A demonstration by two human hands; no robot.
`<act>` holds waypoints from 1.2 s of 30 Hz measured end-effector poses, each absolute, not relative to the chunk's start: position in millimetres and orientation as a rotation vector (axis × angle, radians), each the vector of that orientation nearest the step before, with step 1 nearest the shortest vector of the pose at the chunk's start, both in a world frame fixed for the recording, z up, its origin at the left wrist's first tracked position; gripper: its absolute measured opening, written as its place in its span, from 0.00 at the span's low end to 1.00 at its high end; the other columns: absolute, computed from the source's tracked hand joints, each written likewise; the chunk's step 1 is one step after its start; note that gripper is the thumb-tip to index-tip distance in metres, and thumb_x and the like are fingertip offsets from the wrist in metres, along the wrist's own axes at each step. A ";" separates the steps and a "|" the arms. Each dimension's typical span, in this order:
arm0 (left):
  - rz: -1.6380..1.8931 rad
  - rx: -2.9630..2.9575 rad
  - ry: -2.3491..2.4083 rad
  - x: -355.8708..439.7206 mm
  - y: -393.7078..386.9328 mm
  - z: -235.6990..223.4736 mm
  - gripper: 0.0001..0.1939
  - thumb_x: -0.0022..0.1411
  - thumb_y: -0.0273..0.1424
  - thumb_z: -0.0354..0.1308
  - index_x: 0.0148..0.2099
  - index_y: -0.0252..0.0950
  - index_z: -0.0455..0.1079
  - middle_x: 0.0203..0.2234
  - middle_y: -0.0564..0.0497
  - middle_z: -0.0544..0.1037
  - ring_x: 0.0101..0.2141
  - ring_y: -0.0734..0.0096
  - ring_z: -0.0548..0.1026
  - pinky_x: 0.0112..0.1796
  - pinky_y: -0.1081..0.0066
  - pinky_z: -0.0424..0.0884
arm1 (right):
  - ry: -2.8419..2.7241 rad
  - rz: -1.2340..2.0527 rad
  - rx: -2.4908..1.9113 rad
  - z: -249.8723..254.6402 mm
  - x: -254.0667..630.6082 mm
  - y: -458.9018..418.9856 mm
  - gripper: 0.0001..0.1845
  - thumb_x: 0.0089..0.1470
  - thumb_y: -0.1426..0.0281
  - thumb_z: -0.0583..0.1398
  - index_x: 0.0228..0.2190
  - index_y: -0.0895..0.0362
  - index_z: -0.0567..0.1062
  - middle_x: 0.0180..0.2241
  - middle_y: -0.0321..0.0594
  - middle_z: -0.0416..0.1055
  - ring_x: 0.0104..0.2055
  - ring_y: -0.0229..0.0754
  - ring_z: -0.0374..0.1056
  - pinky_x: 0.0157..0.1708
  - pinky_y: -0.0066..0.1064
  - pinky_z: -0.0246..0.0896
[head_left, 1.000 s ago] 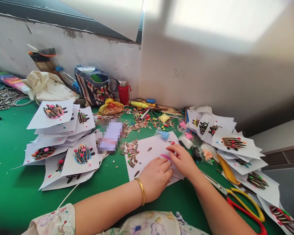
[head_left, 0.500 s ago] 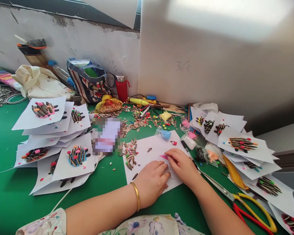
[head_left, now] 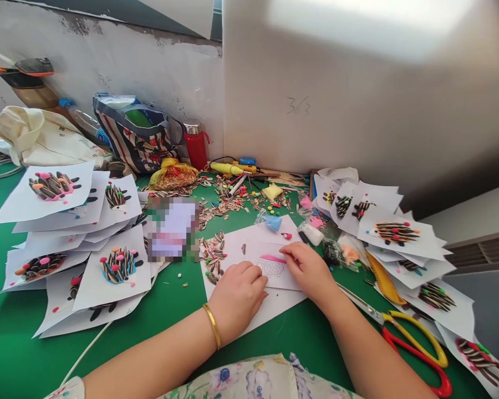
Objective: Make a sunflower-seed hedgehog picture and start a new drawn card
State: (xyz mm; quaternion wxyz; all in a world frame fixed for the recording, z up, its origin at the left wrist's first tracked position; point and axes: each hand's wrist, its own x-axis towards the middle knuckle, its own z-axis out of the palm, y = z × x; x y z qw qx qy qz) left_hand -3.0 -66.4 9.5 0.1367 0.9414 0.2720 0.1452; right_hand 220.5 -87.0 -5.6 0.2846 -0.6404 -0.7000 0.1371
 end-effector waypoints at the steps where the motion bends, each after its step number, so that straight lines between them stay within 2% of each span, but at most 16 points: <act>1: 0.395 2.732 0.793 -2.7 -66.7 10.2 0.07 0.63 0.30 0.55 0.43 0.36 0.71 0.37 0.46 0.74 0.41 0.59 0.69 0.41 0.57 0.70 | -1.875 0.379 -1.739 -4.1 222.0 -87.6 0.12 0.60 0.74 0.53 0.39 0.54 0.75 0.40 0.41 0.73 0.44 0.44 0.68 0.46 0.38 0.64; 7: 0.338 2.764 0.779 -0.3 -70.5 12.2 0.05 0.63 0.30 0.55 0.38 0.36 0.72 0.35 0.47 0.73 0.39 0.60 0.69 0.39 0.59 0.70 | -1.938 0.408 -1.817 -0.4 222.7 -91.4 0.10 0.60 0.73 0.54 0.38 0.53 0.75 0.38 0.38 0.73 0.42 0.42 0.68 0.43 0.34 0.63; 11: 0.382 2.760 0.833 -0.8 -69.6 10.7 0.06 0.63 0.29 0.55 0.41 0.36 0.72 0.38 0.46 0.74 0.40 0.59 0.71 0.40 0.58 0.70 | -2.014 0.352 -1.846 -2.8 215.9 -91.7 0.07 0.59 0.71 0.57 0.38 0.53 0.75 0.38 0.39 0.72 0.43 0.44 0.67 0.44 0.34 0.62; 17: 0.513 2.769 0.837 -2.9 -65.3 0.0 0.16 0.61 0.28 0.58 0.51 0.33 0.69 0.53 0.41 0.72 0.53 0.53 0.68 0.51 0.53 0.66 | -2.069 0.290 -1.880 -7.4 209.7 -88.9 0.06 0.60 0.71 0.57 0.38 0.53 0.74 0.38 0.39 0.71 0.44 0.43 0.66 0.44 0.32 0.61; 25: 0.448 2.768 0.818 -3.7 -66.2 -1.2 0.18 0.61 0.30 0.59 0.53 0.34 0.69 0.53 0.41 0.73 0.54 0.53 0.69 0.53 0.53 0.65 | -2.161 0.120 -1.914 -6.2 208.5 -87.3 0.06 0.60 0.69 0.58 0.34 0.54 0.76 0.35 0.39 0.72 0.40 0.41 0.67 0.39 0.30 0.59; 31: 0.431 2.752 0.821 -4.9 -65.5 -0.5 0.17 0.61 0.31 0.58 0.53 0.35 0.69 0.54 0.43 0.73 0.54 0.54 0.69 0.54 0.52 0.65 | -2.221 -0.145 -1.967 -4.8 209.9 -86.3 0.09 0.59 0.71 0.56 0.29 0.56 0.75 0.31 0.40 0.71 0.36 0.42 0.65 0.36 0.31 0.54; 36: 0.567 2.709 0.945 -6.9 -63.6 1.3 0.19 0.62 0.30 0.57 0.55 0.37 0.68 0.58 0.40 0.67 0.60 0.50 0.62 0.56 0.49 0.63 | -2.093 -0.190 -2.097 -6.9 218.6 -84.6 0.08 0.58 0.73 0.55 0.29 0.57 0.73 0.31 0.41 0.70 0.37 0.43 0.65 0.33 0.31 0.54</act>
